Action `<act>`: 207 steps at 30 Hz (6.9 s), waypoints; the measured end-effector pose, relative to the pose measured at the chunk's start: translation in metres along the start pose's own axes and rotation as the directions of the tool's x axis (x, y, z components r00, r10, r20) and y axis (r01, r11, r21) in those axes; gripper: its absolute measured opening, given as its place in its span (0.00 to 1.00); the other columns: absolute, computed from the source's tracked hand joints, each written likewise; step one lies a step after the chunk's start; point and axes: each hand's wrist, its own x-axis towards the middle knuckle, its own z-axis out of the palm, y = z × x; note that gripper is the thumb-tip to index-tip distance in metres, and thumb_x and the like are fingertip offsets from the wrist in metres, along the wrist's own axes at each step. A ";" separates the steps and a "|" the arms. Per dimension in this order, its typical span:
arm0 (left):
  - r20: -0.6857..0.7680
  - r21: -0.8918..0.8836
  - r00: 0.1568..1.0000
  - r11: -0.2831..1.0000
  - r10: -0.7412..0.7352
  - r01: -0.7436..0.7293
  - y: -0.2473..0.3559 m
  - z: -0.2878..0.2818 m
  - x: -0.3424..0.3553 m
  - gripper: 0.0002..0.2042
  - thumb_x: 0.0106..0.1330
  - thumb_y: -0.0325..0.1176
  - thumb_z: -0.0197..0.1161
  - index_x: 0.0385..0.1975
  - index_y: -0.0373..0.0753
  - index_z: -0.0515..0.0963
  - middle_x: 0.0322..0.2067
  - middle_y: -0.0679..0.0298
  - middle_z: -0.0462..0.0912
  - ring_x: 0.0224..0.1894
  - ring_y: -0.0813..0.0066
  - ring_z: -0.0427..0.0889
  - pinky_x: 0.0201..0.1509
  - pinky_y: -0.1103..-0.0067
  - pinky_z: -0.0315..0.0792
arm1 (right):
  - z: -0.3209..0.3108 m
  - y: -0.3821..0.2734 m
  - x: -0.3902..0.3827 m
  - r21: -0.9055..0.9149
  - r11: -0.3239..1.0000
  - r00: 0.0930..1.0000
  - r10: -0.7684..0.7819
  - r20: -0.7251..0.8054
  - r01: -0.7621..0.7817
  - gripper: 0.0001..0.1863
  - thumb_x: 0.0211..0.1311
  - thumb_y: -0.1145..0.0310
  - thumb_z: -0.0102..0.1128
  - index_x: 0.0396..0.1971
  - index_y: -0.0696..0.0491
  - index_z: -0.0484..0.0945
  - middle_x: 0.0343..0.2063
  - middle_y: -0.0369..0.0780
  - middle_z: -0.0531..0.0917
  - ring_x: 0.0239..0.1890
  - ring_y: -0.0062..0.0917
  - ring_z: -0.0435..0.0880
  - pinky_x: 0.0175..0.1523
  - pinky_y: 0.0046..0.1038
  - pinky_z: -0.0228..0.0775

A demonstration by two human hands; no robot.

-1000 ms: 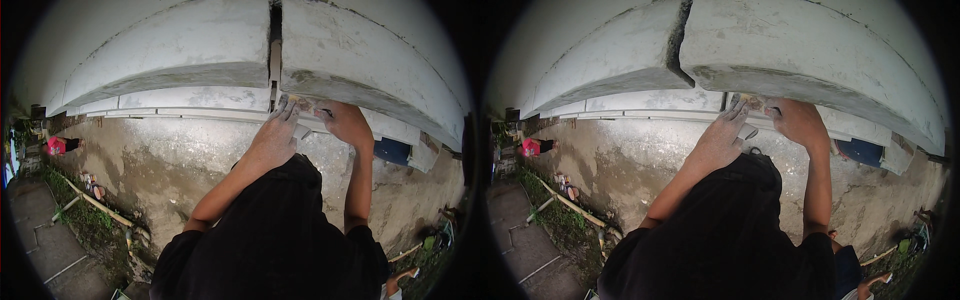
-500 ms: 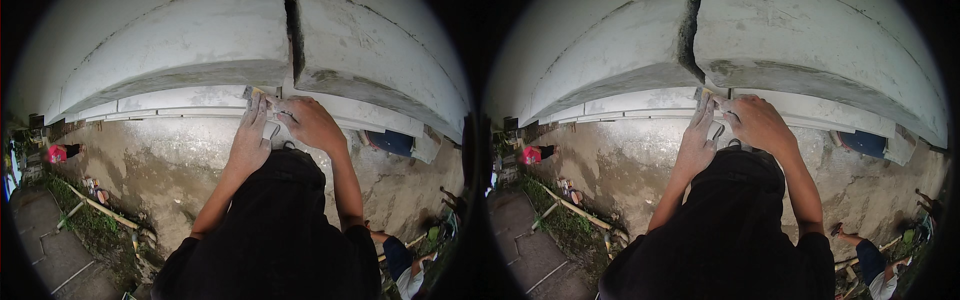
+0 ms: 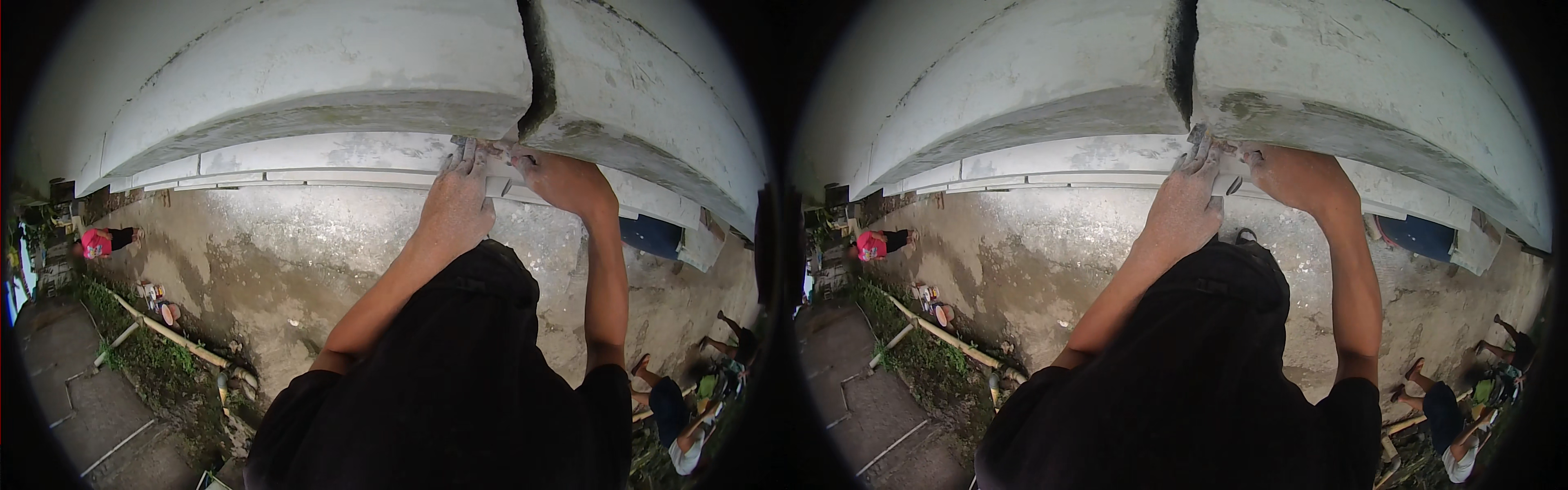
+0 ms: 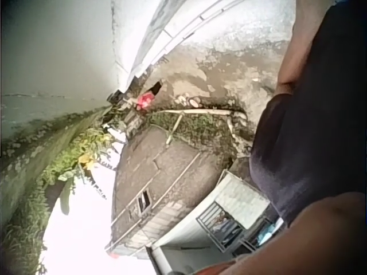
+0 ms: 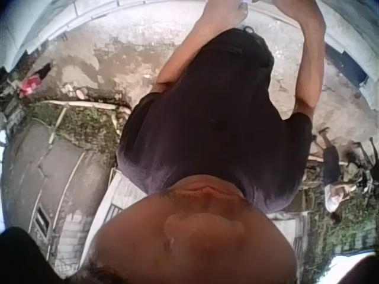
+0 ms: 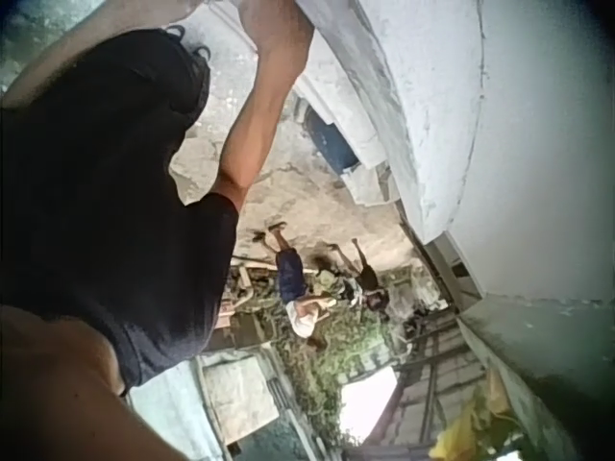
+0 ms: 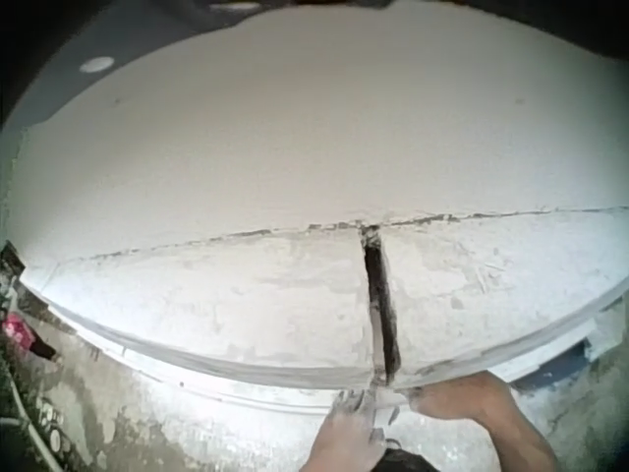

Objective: Scraping and smoothing concrete wall surfaces using a metal scraper tool.

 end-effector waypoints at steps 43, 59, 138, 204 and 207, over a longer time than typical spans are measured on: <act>0.180 -0.010 0.959 0.975 0.221 -0.223 0.002 0.014 -0.011 0.37 0.44 0.16 0.55 0.64 0.30 0.70 0.68 0.48 0.67 0.72 0.51 0.62 0.74 0.66 0.64 | 0.060 -0.027 -0.090 0.329 0.939 0.977 0.157 -0.145 -0.102 0.22 0.67 0.74 0.53 0.60 0.64 0.71 0.31 0.55 0.84 0.40 0.54 0.81 0.47 0.49 0.74; 0.206 -0.030 0.924 0.946 0.323 -0.324 0.000 0.012 -0.007 0.35 0.45 0.17 0.56 0.63 0.28 0.71 0.65 0.45 0.70 0.71 0.50 0.64 0.76 0.65 0.60 | 0.065 -0.028 -0.101 0.433 0.879 0.952 0.279 -0.126 -0.201 0.19 0.70 0.72 0.53 0.58 0.60 0.75 0.31 0.57 0.83 0.39 0.56 0.81 0.48 0.50 0.71; 0.419 -0.305 0.759 0.865 0.498 -0.399 0.091 0.094 0.021 0.39 0.48 0.17 0.57 0.68 0.21 0.60 0.71 0.35 0.56 0.73 0.40 0.57 0.76 0.64 0.57 | 0.065 0.066 -0.183 0.500 0.782 0.732 0.578 -0.361 -0.372 0.17 0.63 0.70 0.60 0.52 0.51 0.83 0.35 0.51 0.86 0.41 0.51 0.81 0.51 0.44 0.72; 0.283 -0.528 0.929 0.770 -0.237 0.358 0.021 -0.011 0.031 0.18 0.66 0.36 0.71 0.50 0.32 0.79 0.38 0.66 0.82 0.35 0.81 0.76 0.38 0.82 0.69 | 0.099 0.062 -0.033 0.046 0.962 0.698 -0.162 -0.698 0.269 0.20 0.58 0.74 0.60 0.52 0.61 0.78 0.54 0.50 0.75 0.60 0.46 0.76 0.67 0.44 0.69; 0.342 -0.411 0.920 0.850 -0.190 0.329 0.010 0.000 0.040 0.18 0.67 0.38 0.70 0.50 0.33 0.79 0.38 0.66 0.82 0.37 0.82 0.75 0.41 0.82 0.70 | 0.099 0.072 -0.038 0.095 0.962 0.707 -0.120 -0.697 0.257 0.20 0.58 0.74 0.59 0.51 0.64 0.77 0.52 0.52 0.77 0.62 0.49 0.74 0.71 0.45 0.65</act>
